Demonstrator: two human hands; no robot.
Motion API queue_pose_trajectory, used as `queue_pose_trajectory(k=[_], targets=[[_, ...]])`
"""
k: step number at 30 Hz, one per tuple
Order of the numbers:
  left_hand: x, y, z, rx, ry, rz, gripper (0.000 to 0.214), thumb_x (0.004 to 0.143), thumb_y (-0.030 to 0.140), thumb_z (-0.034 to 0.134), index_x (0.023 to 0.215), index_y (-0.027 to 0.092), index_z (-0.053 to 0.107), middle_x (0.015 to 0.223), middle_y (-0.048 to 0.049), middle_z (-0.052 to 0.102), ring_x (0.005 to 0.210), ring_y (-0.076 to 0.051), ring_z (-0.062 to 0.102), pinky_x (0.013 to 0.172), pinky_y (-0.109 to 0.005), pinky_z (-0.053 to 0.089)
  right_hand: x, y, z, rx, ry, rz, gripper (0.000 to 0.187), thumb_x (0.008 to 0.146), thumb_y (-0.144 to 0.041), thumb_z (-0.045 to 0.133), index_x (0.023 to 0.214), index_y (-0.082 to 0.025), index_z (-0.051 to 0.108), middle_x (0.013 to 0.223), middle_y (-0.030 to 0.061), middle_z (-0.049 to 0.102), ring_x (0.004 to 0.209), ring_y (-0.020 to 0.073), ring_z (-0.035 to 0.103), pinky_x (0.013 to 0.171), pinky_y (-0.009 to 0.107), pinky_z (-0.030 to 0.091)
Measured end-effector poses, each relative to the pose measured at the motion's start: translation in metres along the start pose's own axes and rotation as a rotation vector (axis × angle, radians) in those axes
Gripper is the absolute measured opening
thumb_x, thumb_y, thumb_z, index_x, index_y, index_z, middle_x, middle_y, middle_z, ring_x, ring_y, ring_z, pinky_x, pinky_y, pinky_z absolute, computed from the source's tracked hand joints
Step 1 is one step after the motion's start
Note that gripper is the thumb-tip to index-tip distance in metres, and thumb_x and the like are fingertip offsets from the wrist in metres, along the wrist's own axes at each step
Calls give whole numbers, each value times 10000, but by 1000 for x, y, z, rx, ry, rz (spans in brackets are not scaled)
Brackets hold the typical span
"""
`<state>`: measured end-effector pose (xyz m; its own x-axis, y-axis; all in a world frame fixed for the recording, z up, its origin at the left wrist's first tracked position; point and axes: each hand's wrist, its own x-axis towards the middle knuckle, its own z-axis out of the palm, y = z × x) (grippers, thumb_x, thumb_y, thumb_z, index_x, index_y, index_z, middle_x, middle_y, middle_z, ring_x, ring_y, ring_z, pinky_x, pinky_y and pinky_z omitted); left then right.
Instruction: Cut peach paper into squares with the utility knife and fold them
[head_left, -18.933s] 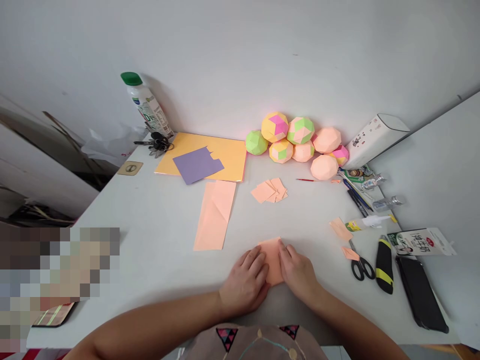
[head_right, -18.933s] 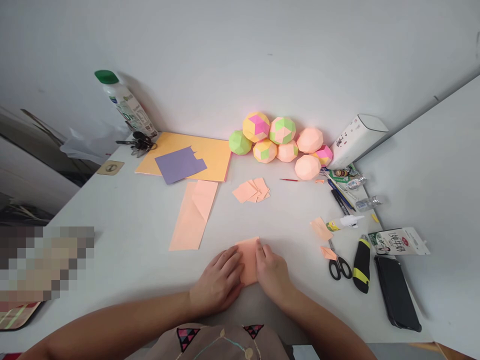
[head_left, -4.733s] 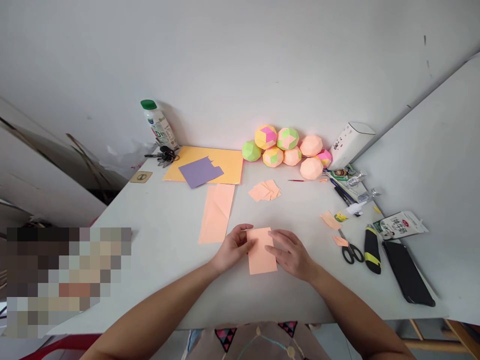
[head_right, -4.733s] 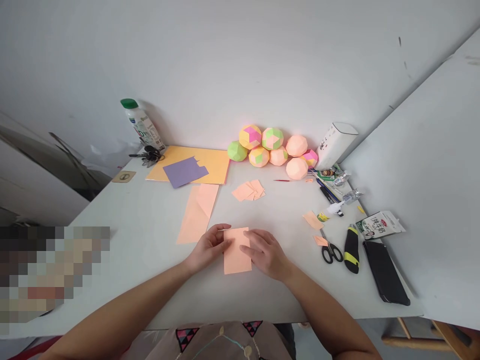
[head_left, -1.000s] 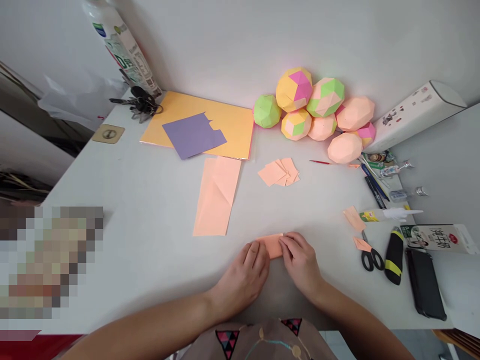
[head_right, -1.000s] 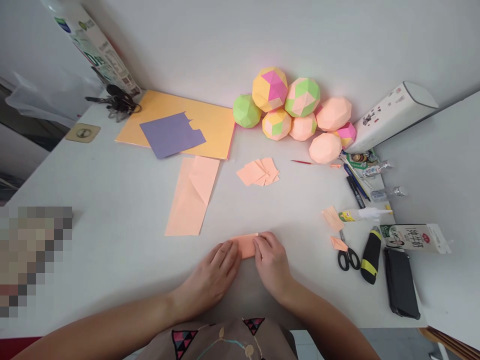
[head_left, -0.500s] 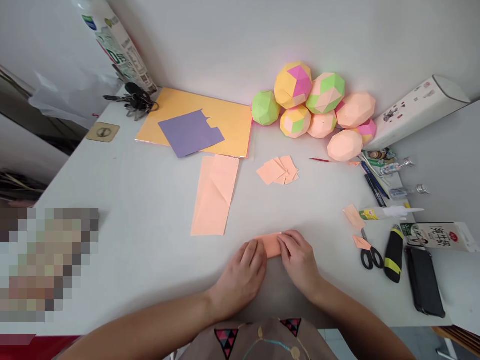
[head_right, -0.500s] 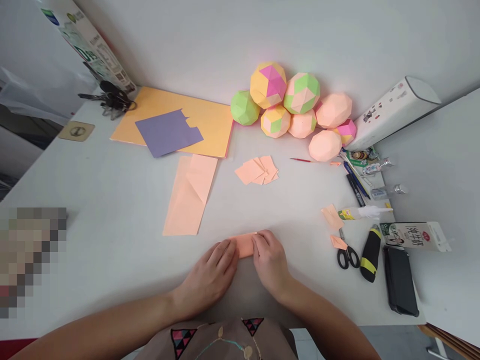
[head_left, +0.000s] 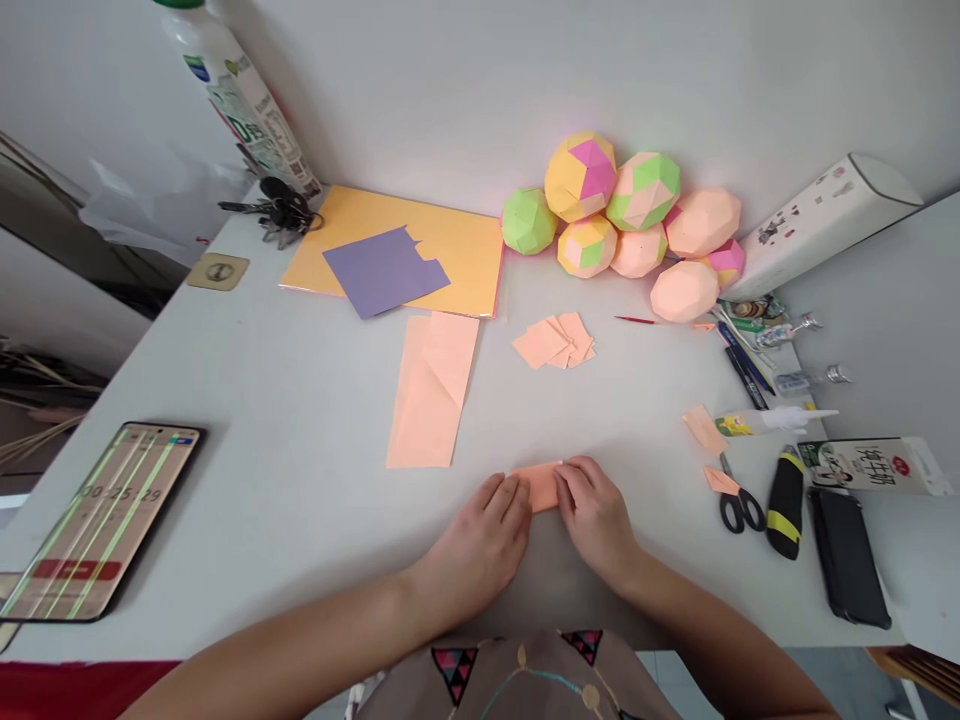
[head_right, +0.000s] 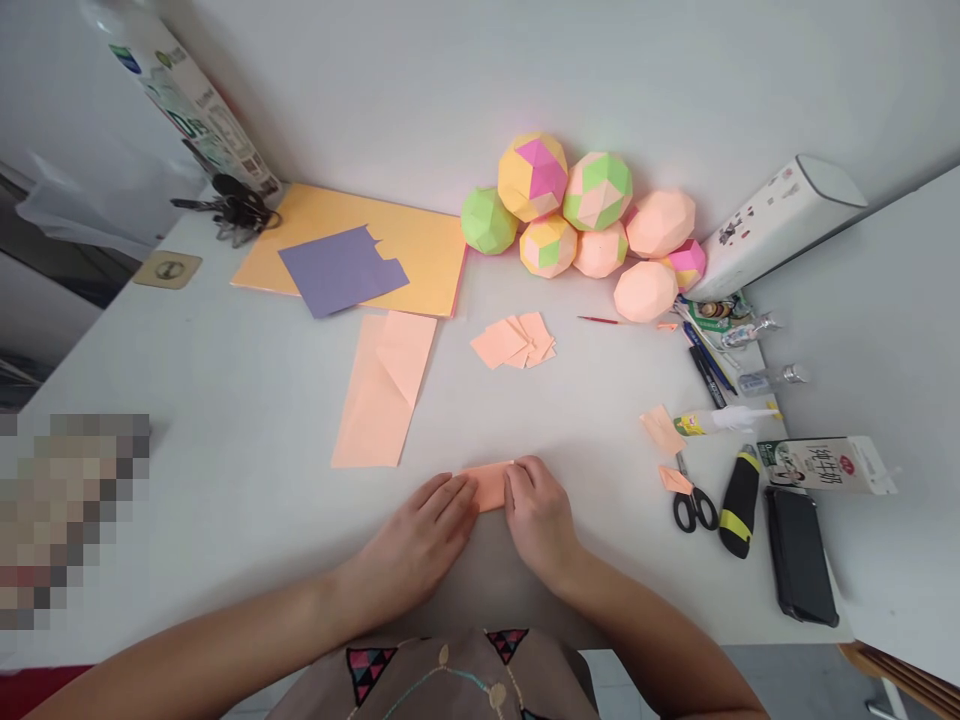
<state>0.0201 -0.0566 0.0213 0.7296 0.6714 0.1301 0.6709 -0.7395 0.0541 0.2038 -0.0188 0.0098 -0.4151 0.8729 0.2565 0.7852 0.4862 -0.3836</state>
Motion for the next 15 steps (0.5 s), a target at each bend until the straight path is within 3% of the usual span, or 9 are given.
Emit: queue_pose_trajectory(k=[5,8,12,15], targets=[[0,-4,0,-54,-93,-26,348,837,204,500,1134,43,588,1222,-202,558,1162,-297,475,999,-435,312,-1,-2,2,-41,-25,0,186,918,-125,401,855,-161,573,827,70,574,720,167,559,625,276,489],[0,-3,3,-72,-125,-29,370,830,209,521,1160,49,569,1204,-190,556,1178,-289,455,1004,-425,305,-3,-7,2,-106,-87,-16,157,903,-219,450,938,-137,580,857,95,558,768,207,546,624,307,485],[0,-1,7,-25,-117,-22,334,834,204,510,1114,46,601,1195,-188,562,1168,-297,464,998,-425,310,-6,-13,1,-245,-137,-55,367,879,-301,488,1178,-92,529,1101,193,551,914,293,526,701,404,486],[0,1,8,17,-105,-12,343,841,198,496,1135,51,594,1231,-196,549,1169,-297,467,980,-425,325,-11,-12,2,-336,-123,-54,453,902,-308,447,1296,-85,458,1338,244,436,1114,355,466,814,478,450]])
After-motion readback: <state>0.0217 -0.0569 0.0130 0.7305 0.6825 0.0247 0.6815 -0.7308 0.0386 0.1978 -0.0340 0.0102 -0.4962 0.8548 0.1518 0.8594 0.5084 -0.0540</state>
